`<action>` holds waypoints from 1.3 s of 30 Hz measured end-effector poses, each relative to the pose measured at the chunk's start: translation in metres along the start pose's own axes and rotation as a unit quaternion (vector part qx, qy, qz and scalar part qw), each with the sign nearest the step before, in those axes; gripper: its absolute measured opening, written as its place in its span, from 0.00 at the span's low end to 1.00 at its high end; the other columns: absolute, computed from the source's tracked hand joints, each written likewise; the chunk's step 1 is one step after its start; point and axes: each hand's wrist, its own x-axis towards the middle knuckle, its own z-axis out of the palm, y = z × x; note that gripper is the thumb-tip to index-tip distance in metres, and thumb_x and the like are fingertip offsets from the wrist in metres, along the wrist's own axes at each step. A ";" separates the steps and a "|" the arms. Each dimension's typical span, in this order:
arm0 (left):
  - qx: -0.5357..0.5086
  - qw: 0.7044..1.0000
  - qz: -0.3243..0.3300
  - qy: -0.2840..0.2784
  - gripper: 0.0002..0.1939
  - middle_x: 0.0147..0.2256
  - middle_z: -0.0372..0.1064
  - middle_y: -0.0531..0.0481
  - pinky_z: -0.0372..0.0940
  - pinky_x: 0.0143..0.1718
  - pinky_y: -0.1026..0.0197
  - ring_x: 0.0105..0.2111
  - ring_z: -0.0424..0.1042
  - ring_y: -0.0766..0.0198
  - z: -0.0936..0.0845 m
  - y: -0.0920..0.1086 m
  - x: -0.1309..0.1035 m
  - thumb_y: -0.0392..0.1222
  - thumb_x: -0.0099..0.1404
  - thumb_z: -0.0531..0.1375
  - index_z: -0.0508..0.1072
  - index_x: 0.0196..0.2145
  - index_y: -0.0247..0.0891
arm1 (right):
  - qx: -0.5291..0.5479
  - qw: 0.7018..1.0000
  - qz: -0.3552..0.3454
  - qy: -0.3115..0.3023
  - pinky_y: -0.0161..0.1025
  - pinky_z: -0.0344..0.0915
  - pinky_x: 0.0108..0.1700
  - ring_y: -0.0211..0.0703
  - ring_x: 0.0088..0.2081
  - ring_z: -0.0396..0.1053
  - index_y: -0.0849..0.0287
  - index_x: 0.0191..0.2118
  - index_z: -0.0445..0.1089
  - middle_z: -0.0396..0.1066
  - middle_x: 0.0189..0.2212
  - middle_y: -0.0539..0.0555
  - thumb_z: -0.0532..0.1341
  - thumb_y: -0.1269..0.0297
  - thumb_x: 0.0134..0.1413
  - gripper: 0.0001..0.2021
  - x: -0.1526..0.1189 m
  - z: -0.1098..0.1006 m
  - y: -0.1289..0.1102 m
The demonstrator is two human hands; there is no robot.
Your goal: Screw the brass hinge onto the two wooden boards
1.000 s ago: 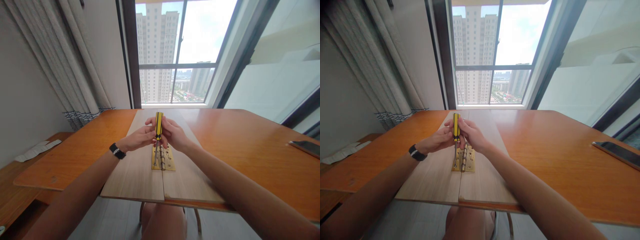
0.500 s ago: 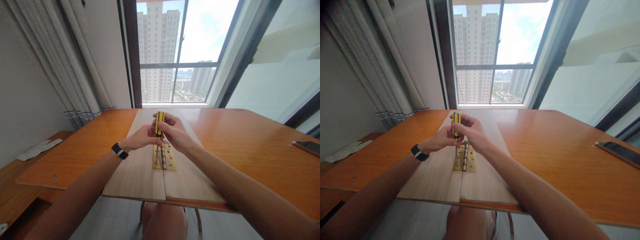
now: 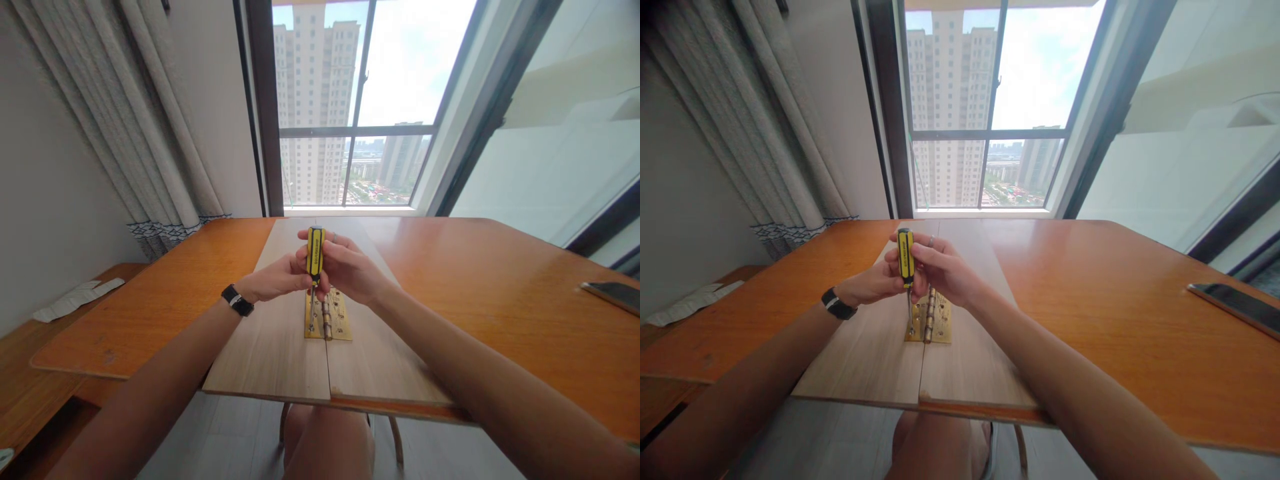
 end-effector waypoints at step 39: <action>-0.078 0.997 0.002 0.023 0.22 0.34 0.73 0.44 0.63 0.39 0.59 0.34 0.71 0.62 0.003 -0.002 -0.002 0.57 0.56 0.67 0.78 0.37 0.33 | -0.050 0.998 -0.021 0.022 0.30 0.68 0.18 0.30 0.13 0.60 0.55 0.59 0.61 0.68 0.19 0.42 0.67 0.52 0.53 0.30 0.000 0.001 0.001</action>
